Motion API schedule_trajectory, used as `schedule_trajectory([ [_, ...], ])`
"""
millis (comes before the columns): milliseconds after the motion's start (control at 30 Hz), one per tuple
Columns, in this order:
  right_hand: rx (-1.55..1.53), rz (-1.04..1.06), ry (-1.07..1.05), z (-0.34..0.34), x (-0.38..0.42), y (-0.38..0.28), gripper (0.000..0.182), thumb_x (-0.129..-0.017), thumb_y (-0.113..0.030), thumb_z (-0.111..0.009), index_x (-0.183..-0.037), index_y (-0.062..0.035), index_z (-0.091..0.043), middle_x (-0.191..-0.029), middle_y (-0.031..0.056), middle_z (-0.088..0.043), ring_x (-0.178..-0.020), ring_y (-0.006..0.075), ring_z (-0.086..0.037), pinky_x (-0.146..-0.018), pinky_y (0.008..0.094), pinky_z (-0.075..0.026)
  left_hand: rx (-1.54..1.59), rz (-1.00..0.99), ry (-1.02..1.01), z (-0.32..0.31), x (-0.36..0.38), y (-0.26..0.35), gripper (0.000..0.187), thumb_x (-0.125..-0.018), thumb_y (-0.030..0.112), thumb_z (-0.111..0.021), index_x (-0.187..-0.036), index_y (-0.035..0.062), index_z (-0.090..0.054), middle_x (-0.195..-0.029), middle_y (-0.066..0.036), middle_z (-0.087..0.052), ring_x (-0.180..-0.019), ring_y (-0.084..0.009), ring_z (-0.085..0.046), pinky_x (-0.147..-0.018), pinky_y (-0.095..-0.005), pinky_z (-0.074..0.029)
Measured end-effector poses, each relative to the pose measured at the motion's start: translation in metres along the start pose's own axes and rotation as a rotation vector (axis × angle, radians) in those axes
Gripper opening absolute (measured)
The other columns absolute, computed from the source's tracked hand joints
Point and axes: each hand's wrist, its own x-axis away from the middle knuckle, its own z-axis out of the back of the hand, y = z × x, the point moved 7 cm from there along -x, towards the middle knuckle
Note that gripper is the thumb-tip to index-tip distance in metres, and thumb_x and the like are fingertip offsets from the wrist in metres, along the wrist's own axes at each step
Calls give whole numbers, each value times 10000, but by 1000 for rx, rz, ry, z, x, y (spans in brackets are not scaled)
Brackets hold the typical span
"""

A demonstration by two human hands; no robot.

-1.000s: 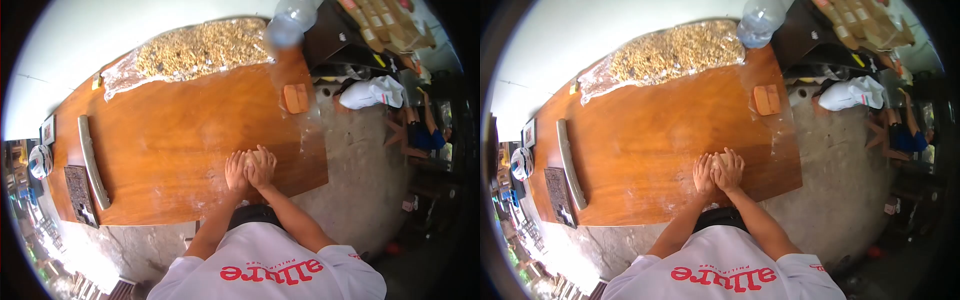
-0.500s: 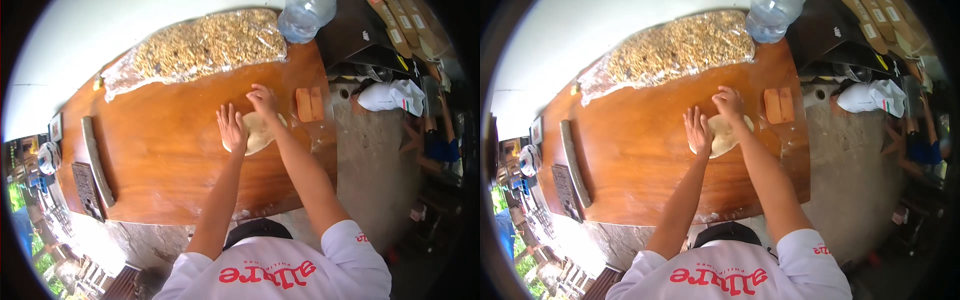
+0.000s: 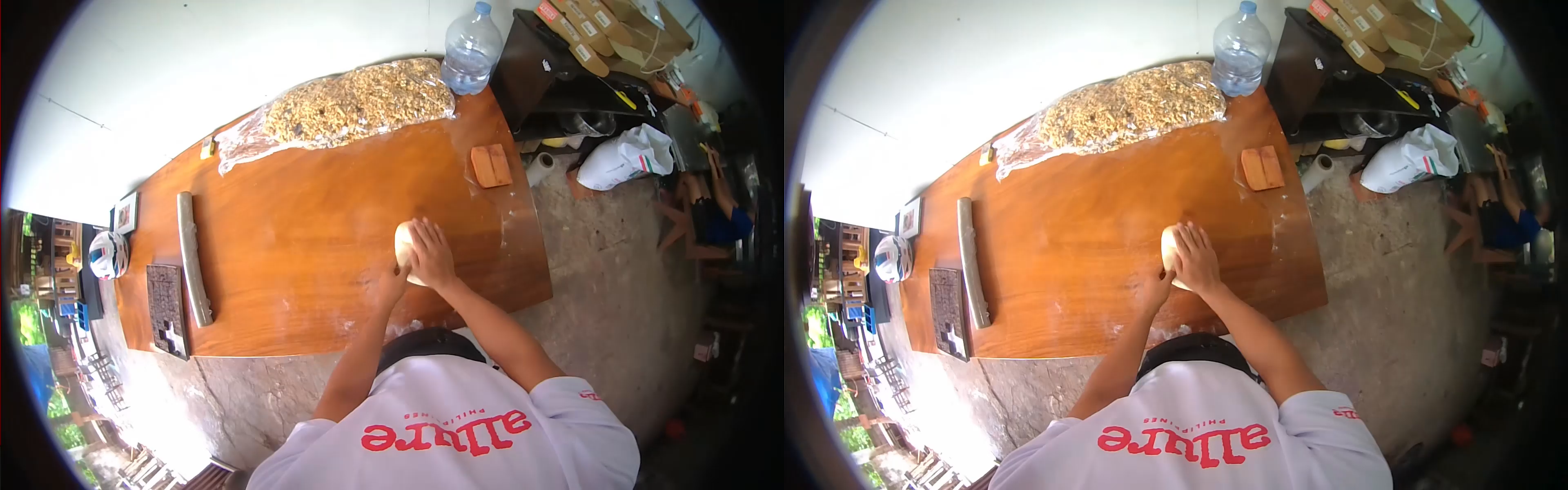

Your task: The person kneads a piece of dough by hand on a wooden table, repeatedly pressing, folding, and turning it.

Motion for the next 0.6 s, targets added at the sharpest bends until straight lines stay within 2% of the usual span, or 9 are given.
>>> schedule_trajectory([
  [67,116,81,21,13,33,-27,440,-916,-204,-572,-1298,15,-578,-1370,198,-582,-1316,416,-505,-1113,507,-389,-44,-110,-27,13,-1,5,530,-918,464,-644,-1129,-22,-655,-1019,-290,-683,-1010,-489,-639,-872,-513,-513],
  [133,169,120,-72,8,67,-31,472,-885,-228,-583,-1275,38,-589,-1389,211,-559,-1319,446,-489,-1082,538,-406,-213,-276,323,34,-2,27,490,-932,409,-637,-1162,-23,-657,-1136,-296,-652,-1103,-464,-607,-936,-481,-496],
  [233,163,119,-182,-4,45,-25,415,-891,-276,-582,-1185,5,-661,-1261,221,-635,-1210,418,-569,-1003,507,-474,17,-476,382,43,-13,81,419,-983,360,-566,-1126,-16,-686,-1196,-280,-633,-1147,-452,-588,-945,-482,-487],
  [300,89,-415,-700,4,-12,-8,299,-917,-271,-564,-1047,-36,-695,-1084,203,-690,-1040,401,-636,-873,502,-515,83,-535,395,41,-26,106,402,-1000,345,-539,-1121,-5,-694,-1155,-273,-653,-1117,-457,-604,-924,-491,-492],
  [333,102,-419,-701,-1,-23,0,299,-917,-271,-564,-1047,-36,-695,-1084,203,-690,-1040,401,-636,-873,502,-515,18,-386,162,25,-43,102,399,-1005,350,-529,-1131,9,-694,-1103,-269,-667,-1081,-459,-619,-900,-499,-497],
  [367,4,-349,-308,9,-45,8,274,-935,-268,-544,-1000,-45,-689,-1010,192,-695,-969,399,-643,-829,500,-516,-48,-236,-69,9,-51,95,396,-1009,354,-519,-1140,24,-694,-1051,-266,-681,-1046,-460,-635,-876,-507,-502],
  [400,-92,-265,81,23,-53,17,265,-954,-265,-524,-953,-53,-683,-935,181,-699,-898,396,-650,-786,498,-516,-66,-278,-46,9,-44,103,346,-1000,321,-534,-1111,38,-700,-984,-267,-689,-990,-463,-650,-844,-514,-508],
  [500,-135,-283,-207,-37,-16,37,302,-989,-269,-484,-1042,-47,-682,-1051,188,-698,-1019,389,-641,-895,498,-499,10,-409,112,-2,-28,78,312,-985,272,-553,-1151,34,-667,-1009,-242,-701,-970,-451,-662,-824,-524,-512],
  [600,-49,-101,61,-20,51,-2,409,-1028,-301,-413,-1274,-43,-613,-1325,202,-588,-1279,408,-508,-1097,525,-354,126,-617,128,-1,19,52,416,-964,215,-555,-1334,24,-550,-1273,-219,-614,-1197,-420,-569,-1021,-502,-437],
])
